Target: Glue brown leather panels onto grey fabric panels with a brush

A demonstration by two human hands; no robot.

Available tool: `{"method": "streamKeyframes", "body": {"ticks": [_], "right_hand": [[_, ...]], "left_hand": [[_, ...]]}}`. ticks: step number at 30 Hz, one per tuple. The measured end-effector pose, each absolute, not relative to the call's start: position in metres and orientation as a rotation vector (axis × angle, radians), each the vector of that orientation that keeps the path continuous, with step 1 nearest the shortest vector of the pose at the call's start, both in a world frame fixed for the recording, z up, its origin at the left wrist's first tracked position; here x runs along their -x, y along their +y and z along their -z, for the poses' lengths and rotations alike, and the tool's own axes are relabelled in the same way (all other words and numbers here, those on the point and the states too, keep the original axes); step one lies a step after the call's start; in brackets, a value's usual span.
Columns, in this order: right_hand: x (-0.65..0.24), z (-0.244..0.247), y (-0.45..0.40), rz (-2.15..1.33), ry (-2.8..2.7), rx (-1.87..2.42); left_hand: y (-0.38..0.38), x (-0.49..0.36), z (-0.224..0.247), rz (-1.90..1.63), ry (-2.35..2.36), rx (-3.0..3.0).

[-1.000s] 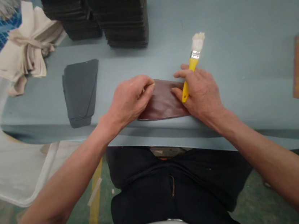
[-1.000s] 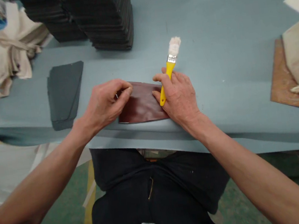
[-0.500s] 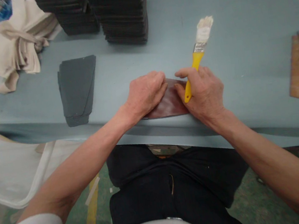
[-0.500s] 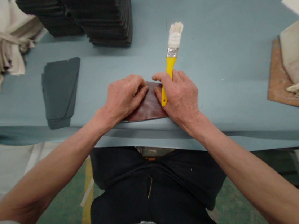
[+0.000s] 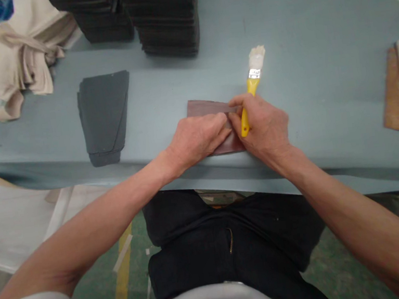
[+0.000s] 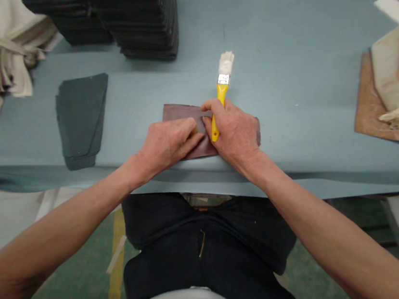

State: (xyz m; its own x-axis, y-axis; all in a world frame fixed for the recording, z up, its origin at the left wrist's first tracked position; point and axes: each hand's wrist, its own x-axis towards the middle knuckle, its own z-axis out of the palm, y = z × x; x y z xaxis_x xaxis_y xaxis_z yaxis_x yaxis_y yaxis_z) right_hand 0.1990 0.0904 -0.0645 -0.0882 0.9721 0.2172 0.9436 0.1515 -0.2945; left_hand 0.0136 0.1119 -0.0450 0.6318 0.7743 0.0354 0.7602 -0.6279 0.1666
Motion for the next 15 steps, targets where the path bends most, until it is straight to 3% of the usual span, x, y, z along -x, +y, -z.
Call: {"method": "streamKeyframes", "body": {"ticks": [15], "right_hand": [[-0.196,0.071,0.090,-0.024,-2.036,1.788]], "left_hand": [[0.084,-0.001,0.057,-0.201,1.286,-2.687]]}}
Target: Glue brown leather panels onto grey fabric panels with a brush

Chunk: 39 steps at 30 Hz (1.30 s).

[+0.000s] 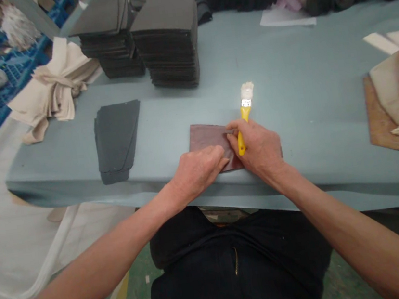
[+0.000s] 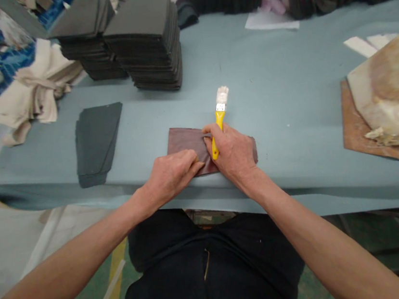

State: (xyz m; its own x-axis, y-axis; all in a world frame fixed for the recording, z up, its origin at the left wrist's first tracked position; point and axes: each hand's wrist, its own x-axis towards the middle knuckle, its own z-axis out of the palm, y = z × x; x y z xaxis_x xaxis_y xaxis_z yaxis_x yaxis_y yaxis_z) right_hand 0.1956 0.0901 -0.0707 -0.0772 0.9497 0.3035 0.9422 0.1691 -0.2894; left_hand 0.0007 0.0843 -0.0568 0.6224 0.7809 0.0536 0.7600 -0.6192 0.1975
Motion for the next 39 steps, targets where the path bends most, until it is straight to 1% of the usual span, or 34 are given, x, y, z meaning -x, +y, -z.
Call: {"method": "streamKeyframes", "body": {"ticks": [6,12,17,19,21,24,32,39], "right_hand": [[-0.194,0.071,0.090,-0.010,-2.026,1.799],[-0.193,0.069,0.090,-0.016,-2.031,1.795],[-0.193,0.068,0.089,-0.001,-2.038,1.787],[-0.193,0.068,0.089,0.005,-2.036,1.779],[-0.193,0.068,0.089,0.008,-2.029,1.780],[-0.193,0.067,0.089,0.003,-2.029,1.789],[-0.193,0.066,0.089,-0.024,-2.029,1.791],[-0.192,0.066,0.088,-0.012,-2.038,1.817]], "left_hand": [[0.082,0.004,0.057,-0.328,1.255,-2.608],[0.089,0.010,0.043,-0.604,1.241,-2.279],[0.111,0.017,0.044,-0.695,1.426,-2.572],[0.123,0.017,0.051,-0.608,1.381,-2.662],[0.130,0.016,0.058,-0.429,1.309,-2.686],[0.129,0.016,0.065,-0.245,1.285,-2.679],[0.097,0.027,0.057,-0.201,1.252,-2.687],[0.074,0.038,0.065,-0.237,1.225,-2.760]]}}
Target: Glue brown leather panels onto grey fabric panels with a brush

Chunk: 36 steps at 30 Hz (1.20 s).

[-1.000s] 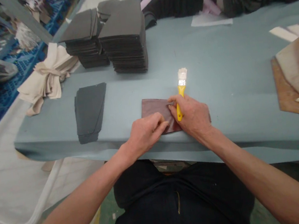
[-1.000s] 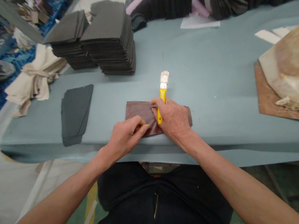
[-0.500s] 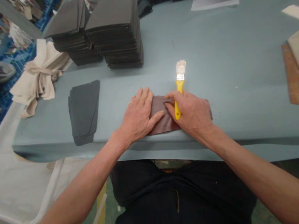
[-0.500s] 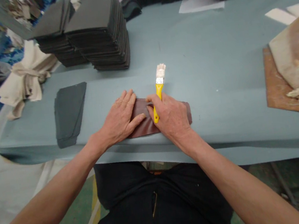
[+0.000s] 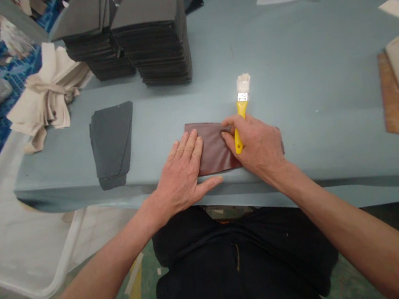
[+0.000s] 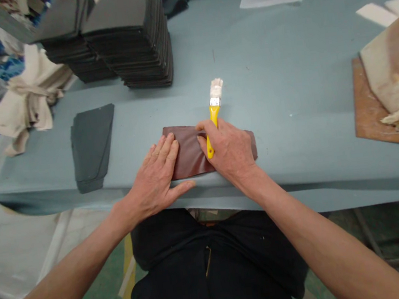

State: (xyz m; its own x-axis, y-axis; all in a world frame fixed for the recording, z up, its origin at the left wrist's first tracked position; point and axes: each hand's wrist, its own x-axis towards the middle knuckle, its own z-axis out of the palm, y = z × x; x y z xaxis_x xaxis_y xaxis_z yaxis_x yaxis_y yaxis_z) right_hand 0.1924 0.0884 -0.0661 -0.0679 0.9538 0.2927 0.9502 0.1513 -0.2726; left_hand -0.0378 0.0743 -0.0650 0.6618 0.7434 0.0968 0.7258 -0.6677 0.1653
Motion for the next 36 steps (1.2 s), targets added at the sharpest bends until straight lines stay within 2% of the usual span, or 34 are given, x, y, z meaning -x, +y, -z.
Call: {"method": "streamKeyframes", "body": {"ticks": [14,27,31,36], "right_hand": [[-0.191,0.063,0.088,-0.043,-2.057,1.886],[-0.192,0.060,0.088,-0.074,-2.042,1.844],[-0.191,0.059,0.087,-0.088,-2.049,1.826],[-0.191,0.056,0.087,-0.145,-2.064,1.848]], "left_hand": [[0.034,0.057,0.066,-0.096,1.226,-2.882],[0.007,0.057,0.075,-0.021,1.484,-2.855],[0.003,0.063,0.083,-0.096,1.489,-2.906],[-0.003,0.081,0.095,-0.389,1.454,-2.889]]}}
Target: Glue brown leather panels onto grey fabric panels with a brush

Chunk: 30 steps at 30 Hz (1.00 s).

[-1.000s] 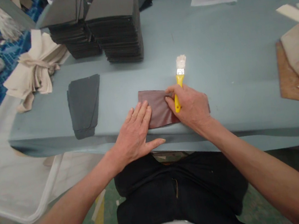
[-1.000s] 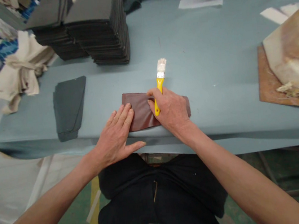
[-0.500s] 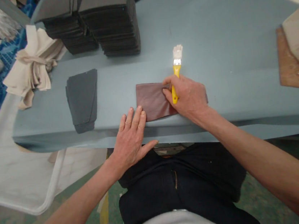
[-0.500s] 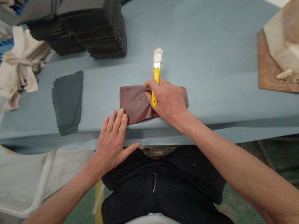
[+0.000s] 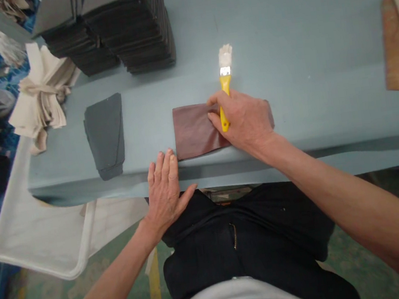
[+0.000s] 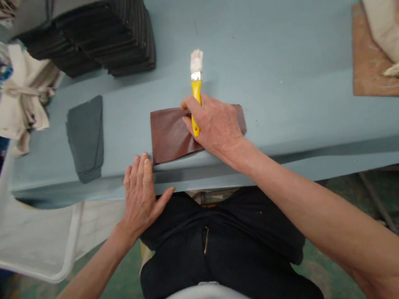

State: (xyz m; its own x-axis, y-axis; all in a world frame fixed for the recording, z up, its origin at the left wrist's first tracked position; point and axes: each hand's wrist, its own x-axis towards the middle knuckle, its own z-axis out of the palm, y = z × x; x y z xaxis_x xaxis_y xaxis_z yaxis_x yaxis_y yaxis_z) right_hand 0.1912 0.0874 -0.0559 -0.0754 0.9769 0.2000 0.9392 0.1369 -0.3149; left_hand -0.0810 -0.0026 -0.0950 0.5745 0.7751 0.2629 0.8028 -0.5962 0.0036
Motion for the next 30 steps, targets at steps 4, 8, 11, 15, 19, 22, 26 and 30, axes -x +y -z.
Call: {"method": "streamKeyframes", "body": {"ticks": [4,8,11,15,19,22,26,30], "right_hand": [[-0.191,0.053,0.087,-0.176,-2.072,1.865],[-0.191,0.052,0.086,-0.194,-2.090,1.881],[-0.191,0.053,0.086,-0.161,-2.080,1.870],[-0.192,0.058,0.087,-0.112,-2.034,1.839],[-0.194,0.063,0.089,-0.106,-2.007,1.827],[-0.196,0.064,0.089,-0.114,-2.014,1.789],[-0.202,0.065,0.087,-0.107,-2.056,1.748],[-0.213,0.066,0.084,-0.077,-2.052,1.735]], "left_hand": [[0.002,0.092,0.093,0.483,-1.447,2.699],[0.024,0.088,0.075,0.622,-1.530,2.713],[0.048,0.065,0.054,0.689,-1.525,2.780],[0.076,0.015,0.039,0.590,-1.490,2.947],[0.098,-0.013,0.051,0.411,-1.415,3.034],[0.106,-0.008,0.064,0.270,-1.428,2.976],[0.106,0.000,0.066,0.195,-1.454,2.934],[0.102,-0.003,0.062,0.165,-1.485,2.898]]}}
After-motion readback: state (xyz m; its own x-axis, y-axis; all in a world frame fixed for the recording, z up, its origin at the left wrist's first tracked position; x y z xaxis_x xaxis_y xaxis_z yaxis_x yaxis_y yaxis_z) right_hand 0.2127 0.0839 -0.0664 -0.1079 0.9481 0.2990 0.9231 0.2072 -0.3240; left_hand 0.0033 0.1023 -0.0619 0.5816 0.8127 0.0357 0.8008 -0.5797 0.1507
